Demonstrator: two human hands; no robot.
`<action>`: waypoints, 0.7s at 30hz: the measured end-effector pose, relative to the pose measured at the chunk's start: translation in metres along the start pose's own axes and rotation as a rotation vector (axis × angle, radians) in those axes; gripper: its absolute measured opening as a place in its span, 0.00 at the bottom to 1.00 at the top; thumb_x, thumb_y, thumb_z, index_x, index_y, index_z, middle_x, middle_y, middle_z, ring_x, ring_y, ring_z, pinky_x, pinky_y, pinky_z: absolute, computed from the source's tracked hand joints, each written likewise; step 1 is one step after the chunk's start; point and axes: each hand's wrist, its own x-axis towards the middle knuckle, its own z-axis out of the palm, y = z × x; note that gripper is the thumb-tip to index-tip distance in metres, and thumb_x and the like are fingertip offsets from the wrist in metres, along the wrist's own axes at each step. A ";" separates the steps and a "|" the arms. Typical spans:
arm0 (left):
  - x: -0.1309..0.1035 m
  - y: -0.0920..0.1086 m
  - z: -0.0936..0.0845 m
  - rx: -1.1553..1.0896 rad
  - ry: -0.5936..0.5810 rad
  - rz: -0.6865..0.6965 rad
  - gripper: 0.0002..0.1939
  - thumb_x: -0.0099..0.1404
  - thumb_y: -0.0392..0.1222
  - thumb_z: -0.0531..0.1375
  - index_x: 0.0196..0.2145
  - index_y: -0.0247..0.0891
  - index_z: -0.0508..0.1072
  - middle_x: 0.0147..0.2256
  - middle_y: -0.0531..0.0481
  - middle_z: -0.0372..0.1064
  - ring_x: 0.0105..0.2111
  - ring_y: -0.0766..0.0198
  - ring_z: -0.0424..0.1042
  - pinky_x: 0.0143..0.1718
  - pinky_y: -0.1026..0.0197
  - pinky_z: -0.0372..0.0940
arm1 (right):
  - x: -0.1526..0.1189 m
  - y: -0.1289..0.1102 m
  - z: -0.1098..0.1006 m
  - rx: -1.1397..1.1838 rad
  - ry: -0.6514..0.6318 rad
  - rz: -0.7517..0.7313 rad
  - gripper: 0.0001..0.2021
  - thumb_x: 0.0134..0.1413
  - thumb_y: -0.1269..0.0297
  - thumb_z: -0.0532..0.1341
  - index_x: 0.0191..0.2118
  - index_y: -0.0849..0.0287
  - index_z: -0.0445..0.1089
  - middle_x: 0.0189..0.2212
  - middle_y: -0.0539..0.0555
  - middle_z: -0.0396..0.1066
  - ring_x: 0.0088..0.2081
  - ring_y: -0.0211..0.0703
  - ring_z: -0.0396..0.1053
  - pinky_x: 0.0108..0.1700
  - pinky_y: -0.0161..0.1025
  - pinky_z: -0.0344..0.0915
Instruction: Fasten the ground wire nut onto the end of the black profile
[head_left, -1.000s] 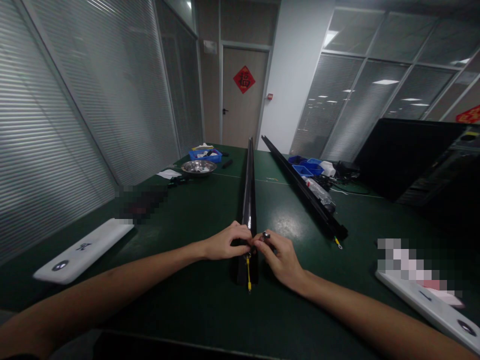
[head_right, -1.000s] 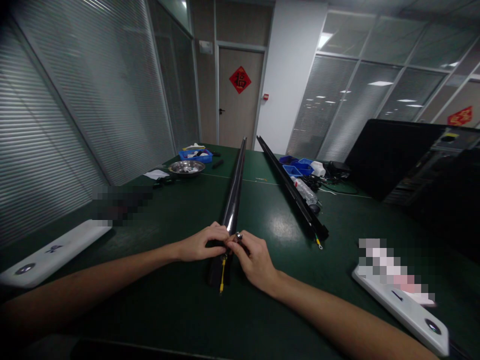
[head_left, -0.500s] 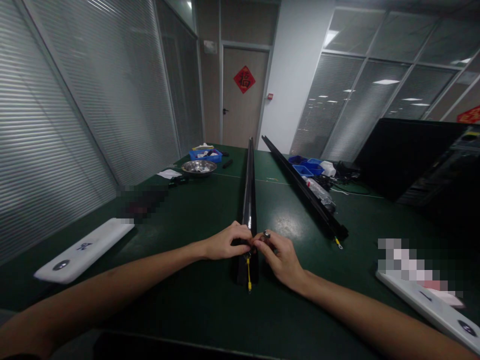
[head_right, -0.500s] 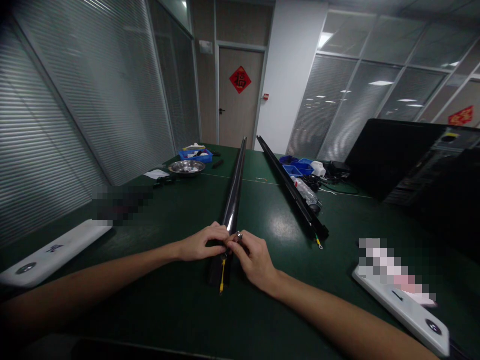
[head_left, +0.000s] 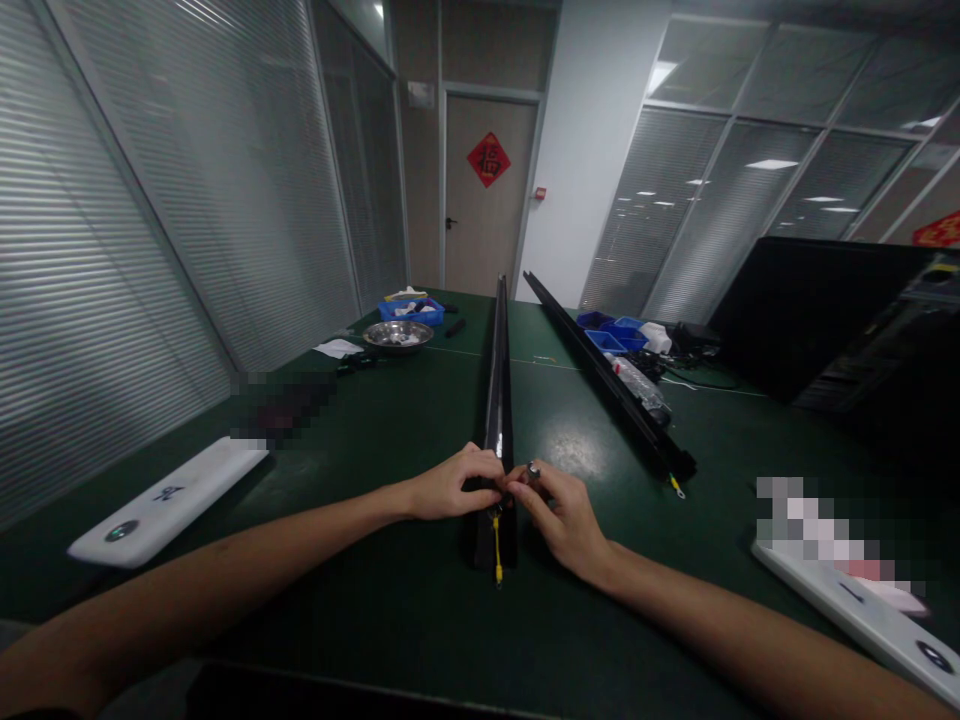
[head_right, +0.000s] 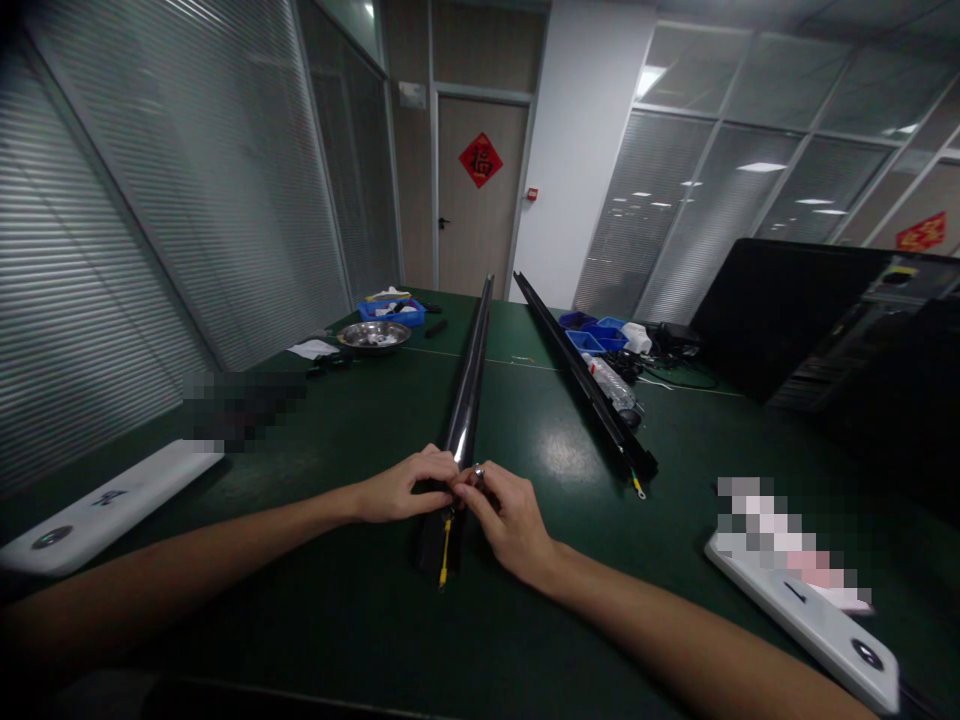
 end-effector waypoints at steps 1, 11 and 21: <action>0.000 0.000 0.000 0.001 0.000 -0.001 0.14 0.76 0.49 0.54 0.41 0.39 0.75 0.39 0.50 0.74 0.43 0.58 0.69 0.50 0.57 0.52 | 0.000 0.000 0.000 -0.006 -0.002 0.001 0.08 0.71 0.64 0.59 0.40 0.58 0.74 0.32 0.52 0.73 0.32 0.41 0.70 0.36 0.36 0.66; 0.000 0.000 0.001 0.025 0.007 -0.013 0.15 0.75 0.51 0.55 0.41 0.38 0.75 0.39 0.49 0.74 0.44 0.57 0.69 0.49 0.57 0.53 | 0.000 0.000 0.001 0.004 0.001 -0.025 0.10 0.72 0.65 0.57 0.40 0.58 0.74 0.33 0.52 0.73 0.33 0.42 0.72 0.38 0.36 0.67; 0.000 -0.001 0.000 0.012 -0.007 -0.005 0.17 0.77 0.52 0.53 0.41 0.39 0.76 0.40 0.49 0.74 0.44 0.58 0.69 0.49 0.58 0.53 | 0.000 0.001 0.001 0.011 -0.005 0.013 0.09 0.71 0.63 0.60 0.39 0.58 0.74 0.32 0.51 0.73 0.30 0.39 0.69 0.35 0.35 0.65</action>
